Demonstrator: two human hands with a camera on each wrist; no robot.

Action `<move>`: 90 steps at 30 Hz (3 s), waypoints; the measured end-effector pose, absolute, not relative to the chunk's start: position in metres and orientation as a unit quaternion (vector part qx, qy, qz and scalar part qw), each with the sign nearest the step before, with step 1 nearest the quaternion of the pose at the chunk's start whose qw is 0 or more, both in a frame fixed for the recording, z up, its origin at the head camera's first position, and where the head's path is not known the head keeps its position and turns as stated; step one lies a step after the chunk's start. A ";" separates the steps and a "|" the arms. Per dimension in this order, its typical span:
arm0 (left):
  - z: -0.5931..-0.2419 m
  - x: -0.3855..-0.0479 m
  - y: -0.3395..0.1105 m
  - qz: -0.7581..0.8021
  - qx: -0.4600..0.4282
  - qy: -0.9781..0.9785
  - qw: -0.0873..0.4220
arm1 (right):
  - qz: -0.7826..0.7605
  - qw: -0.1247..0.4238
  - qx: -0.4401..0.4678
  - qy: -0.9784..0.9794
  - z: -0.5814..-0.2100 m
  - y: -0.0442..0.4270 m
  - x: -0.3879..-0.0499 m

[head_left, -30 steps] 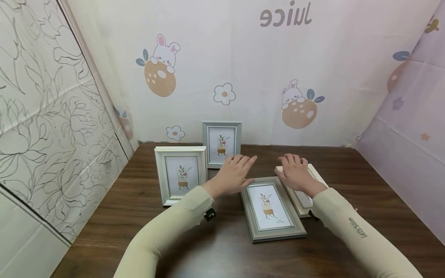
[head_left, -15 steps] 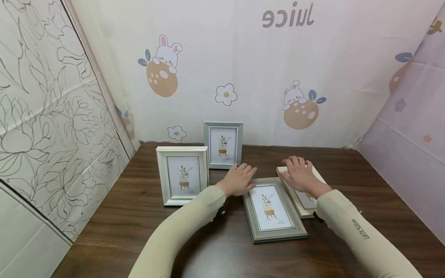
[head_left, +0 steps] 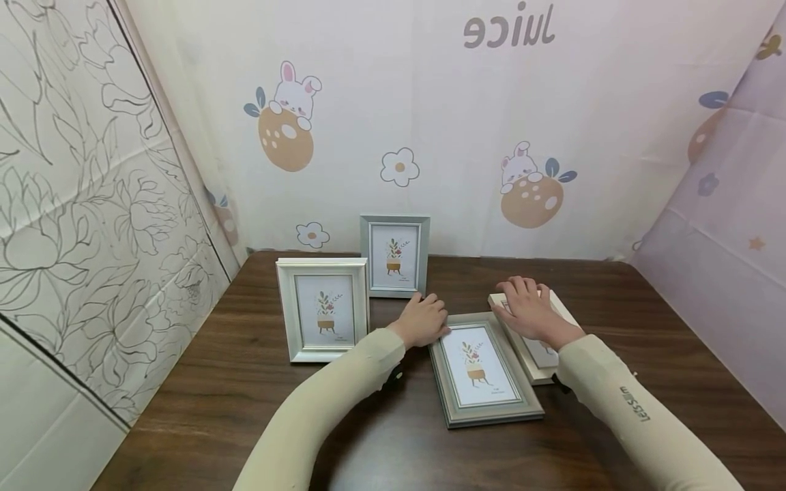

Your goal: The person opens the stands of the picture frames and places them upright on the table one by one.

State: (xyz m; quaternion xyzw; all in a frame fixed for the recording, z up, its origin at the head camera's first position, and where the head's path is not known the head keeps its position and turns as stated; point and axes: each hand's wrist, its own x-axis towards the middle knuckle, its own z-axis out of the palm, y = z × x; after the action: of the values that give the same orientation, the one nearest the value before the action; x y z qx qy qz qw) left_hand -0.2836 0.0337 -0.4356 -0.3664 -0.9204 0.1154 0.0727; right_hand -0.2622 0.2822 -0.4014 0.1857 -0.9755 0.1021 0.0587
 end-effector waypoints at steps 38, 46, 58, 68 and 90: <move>-0.380 -0.262 0.028 0.064 -0.381 -0.917 0.101 | 0.144 0.150 0.179 -0.962 -0.354 0.301 -0.238; -0.368 -0.255 0.027 0.055 -0.404 -0.898 0.162 | 0.145 0.174 0.187 -0.956 -0.345 0.302 -0.232; -0.344 -0.239 0.031 0.030 -0.391 -0.900 0.193 | 0.155 0.190 0.182 -0.952 -0.334 0.307 -0.229; -0.314 -0.237 0.023 0.050 -0.405 -0.879 0.248 | 0.160 0.202 0.170 -0.951 -0.330 0.316 -0.230; -0.294 -0.252 0.000 0.067 -0.430 -0.847 0.306 | 0.151 0.189 0.167 -0.956 -0.347 0.325 -0.226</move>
State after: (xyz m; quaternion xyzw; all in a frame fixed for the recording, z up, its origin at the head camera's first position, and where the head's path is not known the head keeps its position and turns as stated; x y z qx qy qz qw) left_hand -0.2524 -0.0001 -0.2944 -0.4301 -0.8469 0.0668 0.3056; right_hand -0.2261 0.3248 -0.3468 0.1672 -0.9558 0.1507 0.1893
